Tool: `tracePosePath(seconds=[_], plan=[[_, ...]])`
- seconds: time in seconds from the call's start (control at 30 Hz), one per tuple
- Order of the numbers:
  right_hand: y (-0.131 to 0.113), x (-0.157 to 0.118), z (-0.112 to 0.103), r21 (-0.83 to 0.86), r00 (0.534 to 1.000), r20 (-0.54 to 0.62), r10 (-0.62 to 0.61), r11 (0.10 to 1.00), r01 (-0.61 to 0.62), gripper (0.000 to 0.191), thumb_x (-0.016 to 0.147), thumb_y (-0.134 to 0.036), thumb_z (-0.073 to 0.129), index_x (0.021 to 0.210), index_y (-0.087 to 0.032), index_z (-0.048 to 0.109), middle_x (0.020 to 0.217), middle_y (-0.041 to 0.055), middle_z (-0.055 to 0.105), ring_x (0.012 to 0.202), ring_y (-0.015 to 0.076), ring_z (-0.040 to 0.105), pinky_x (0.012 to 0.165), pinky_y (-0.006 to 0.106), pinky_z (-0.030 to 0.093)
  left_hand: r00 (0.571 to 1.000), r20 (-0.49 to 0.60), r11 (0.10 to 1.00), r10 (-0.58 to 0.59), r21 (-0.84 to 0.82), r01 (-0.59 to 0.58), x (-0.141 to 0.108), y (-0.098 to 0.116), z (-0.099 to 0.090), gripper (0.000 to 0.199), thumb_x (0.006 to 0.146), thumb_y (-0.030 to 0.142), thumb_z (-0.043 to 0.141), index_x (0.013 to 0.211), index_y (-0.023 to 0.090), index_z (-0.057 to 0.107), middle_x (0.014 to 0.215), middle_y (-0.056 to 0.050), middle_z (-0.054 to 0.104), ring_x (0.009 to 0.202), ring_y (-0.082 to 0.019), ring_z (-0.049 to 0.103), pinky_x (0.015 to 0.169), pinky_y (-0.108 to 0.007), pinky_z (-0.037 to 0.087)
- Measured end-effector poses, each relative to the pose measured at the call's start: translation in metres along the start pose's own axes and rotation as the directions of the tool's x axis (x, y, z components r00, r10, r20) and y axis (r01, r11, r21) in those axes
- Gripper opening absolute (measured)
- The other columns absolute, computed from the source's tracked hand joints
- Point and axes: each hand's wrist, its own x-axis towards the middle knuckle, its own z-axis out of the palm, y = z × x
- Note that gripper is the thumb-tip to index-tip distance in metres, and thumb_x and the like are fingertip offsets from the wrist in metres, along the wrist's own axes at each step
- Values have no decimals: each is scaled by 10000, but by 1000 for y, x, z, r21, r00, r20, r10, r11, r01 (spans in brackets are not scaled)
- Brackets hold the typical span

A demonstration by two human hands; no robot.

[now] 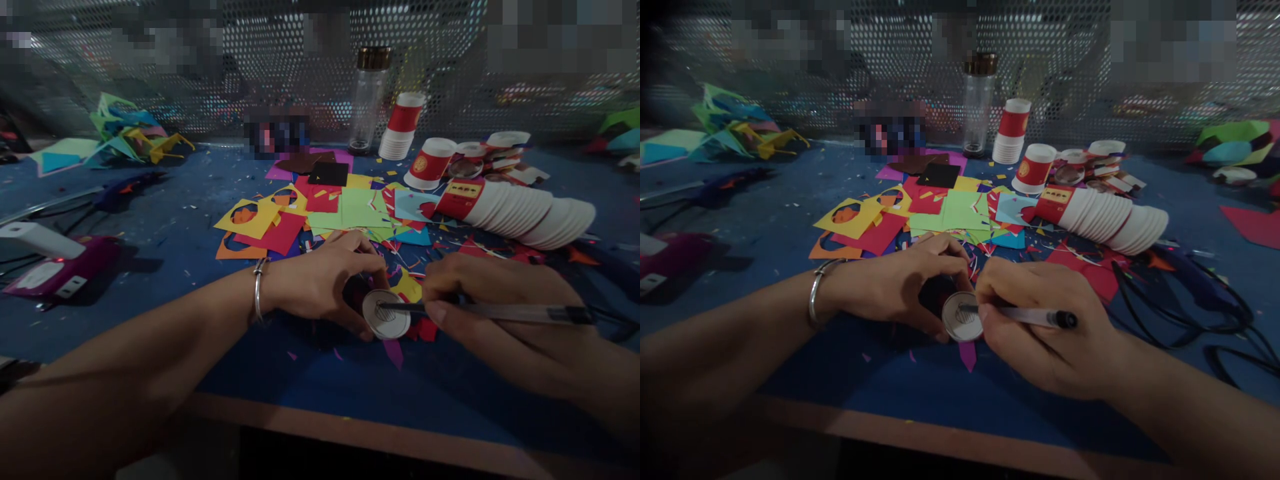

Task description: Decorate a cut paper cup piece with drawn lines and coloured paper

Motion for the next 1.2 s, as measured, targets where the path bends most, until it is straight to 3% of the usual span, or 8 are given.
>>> tracePosePath(seconds=[0.13,0.4,1.2], plan=[[-1,0,-1,-10,1000,13,20,1000,-20,175,884,-117,454,753,-222,505,617,-26,578,481,93,490,448,253,322,1000,5,1000,1,-1,-1,-1,0,0,471,645,433,892,1020,249,673,1236,-72,476,1242,-307,435,1060,-440,377],[2,-3,3,0,996,-84,-10,1000,10,169,887,-116,480,791,-255,485,570,-79,521,438,78,456,426,219,329,1000,22,1000,-23,21,22,-3,3,-1,484,646,426,894,1036,239,677,1242,-79,468,1260,-312,417,1078,-433,356],[-1,-1,-3,-1,999,-4,-35,999,35,162,871,-115,441,803,-258,476,613,-66,539,459,88,442,427,233,339,1000,7,1000,-16,-4,16,0,2,-1,485,644,391,904,1044,239,677,1245,-76,467,1249,-294,439,1061,-428,389]])
